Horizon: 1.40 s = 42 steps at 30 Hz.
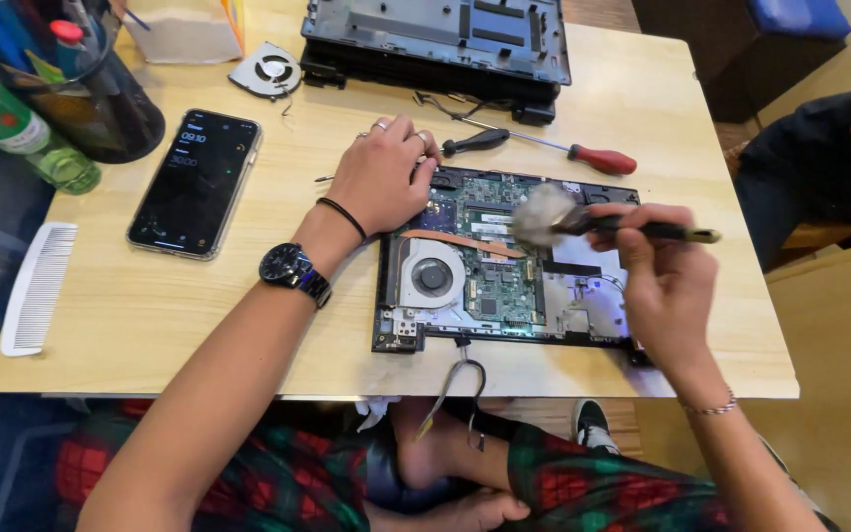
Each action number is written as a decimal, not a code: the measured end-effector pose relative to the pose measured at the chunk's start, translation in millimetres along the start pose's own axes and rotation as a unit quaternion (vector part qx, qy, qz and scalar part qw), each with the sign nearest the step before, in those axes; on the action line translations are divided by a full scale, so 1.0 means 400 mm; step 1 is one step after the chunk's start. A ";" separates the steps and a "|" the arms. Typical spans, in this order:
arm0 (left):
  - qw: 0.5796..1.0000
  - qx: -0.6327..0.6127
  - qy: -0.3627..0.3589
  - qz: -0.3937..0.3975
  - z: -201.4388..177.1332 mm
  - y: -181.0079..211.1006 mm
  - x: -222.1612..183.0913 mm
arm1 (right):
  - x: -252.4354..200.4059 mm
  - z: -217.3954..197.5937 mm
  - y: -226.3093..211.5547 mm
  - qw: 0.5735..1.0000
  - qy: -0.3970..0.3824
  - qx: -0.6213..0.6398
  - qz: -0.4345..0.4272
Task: Repairing and cleaning the internal components of a laptop using a screwdriver and a brush
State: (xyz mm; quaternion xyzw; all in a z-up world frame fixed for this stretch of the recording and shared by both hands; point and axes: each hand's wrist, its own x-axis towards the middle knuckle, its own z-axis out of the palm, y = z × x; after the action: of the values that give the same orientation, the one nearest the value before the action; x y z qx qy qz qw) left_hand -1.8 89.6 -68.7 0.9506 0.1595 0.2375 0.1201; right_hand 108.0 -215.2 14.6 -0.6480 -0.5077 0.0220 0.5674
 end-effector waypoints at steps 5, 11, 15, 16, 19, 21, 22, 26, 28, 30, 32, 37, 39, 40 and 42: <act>1.000 0.004 -0.009 -0.013 -0.002 0.006 0.000 | -0.034 0.024 -0.025 0.994 0.025 -0.084 -0.071; 0.998 0.016 -0.014 -0.067 -0.031 0.048 -0.003 | -0.122 0.151 -0.198 0.990 -0.104 0.084 -0.038; 0.990 0.025 0.005 -0.139 -0.034 0.071 -0.004 | -0.105 0.139 -0.179 0.947 -0.117 0.271 0.127; 0.990 0.025 0.007 -0.139 -0.019 0.064 -0.009 | -0.088 0.121 -0.145 0.947 -0.117 0.271 0.125; 0.990 0.038 0.025 -0.136 0.004 0.059 -0.015 | -0.038 0.070 -0.074 0.988 -0.023 0.120 0.098; 0.987 0.042 0.039 -0.153 -0.005 0.081 -0.018 | -0.013 0.037 -0.061 0.999 0.027 0.007 0.029; 0.987 0.041 0.041 -0.152 -0.007 0.091 -0.018 | -0.009 0.037 -0.061 0.999 0.027 0.005 0.028; 0.986 0.030 0.028 -0.162 -0.013 0.113 -0.017 | -0.018 0.079 -0.073 0.991 -0.004 -0.125 -0.056; 0.987 0.023 0.024 -0.155 -0.015 0.109 -0.013 | -0.025 0.128 -0.106 0.988 -0.028 -0.137 -0.071; 0.988 0.002 0.001 -0.152 -0.016 0.098 -0.015 | -0.028 0.185 -0.161 0.997 -0.056 0.039 -0.029; 0.990 -0.014 -0.007 -0.142 -0.023 0.080 -0.006 | -0.011 0.198 -0.163 0.989 -0.078 0.127 0.013; 0.993 -0.033 -0.025 -0.109 -0.047 0.059 -0.003 | 0.083 0.157 -0.040 0.974 -0.125 0.174 0.068; 0.995 -0.024 -0.015 -0.093 -0.045 0.059 0.000 | 0.130 0.105 0.024 0.998 -0.047 0.039 0.016; 0.995 -0.026 -0.014 -0.096 -0.042 0.059 -0.001 | 0.129 0.101 0.020 0.998 -0.051 0.039 0.017; 0.996 -0.017 -0.012 -0.083 -0.037 0.058 0.004 | 0.132 0.091 0.013 1.000 -0.017 -0.012 0.010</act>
State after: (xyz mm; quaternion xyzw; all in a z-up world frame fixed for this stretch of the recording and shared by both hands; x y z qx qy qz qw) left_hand -2.0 71.0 -48.4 0.9348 0.2321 0.2182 0.1570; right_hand 114.9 -152.2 26.7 -0.6593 -0.5109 0.0329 0.5506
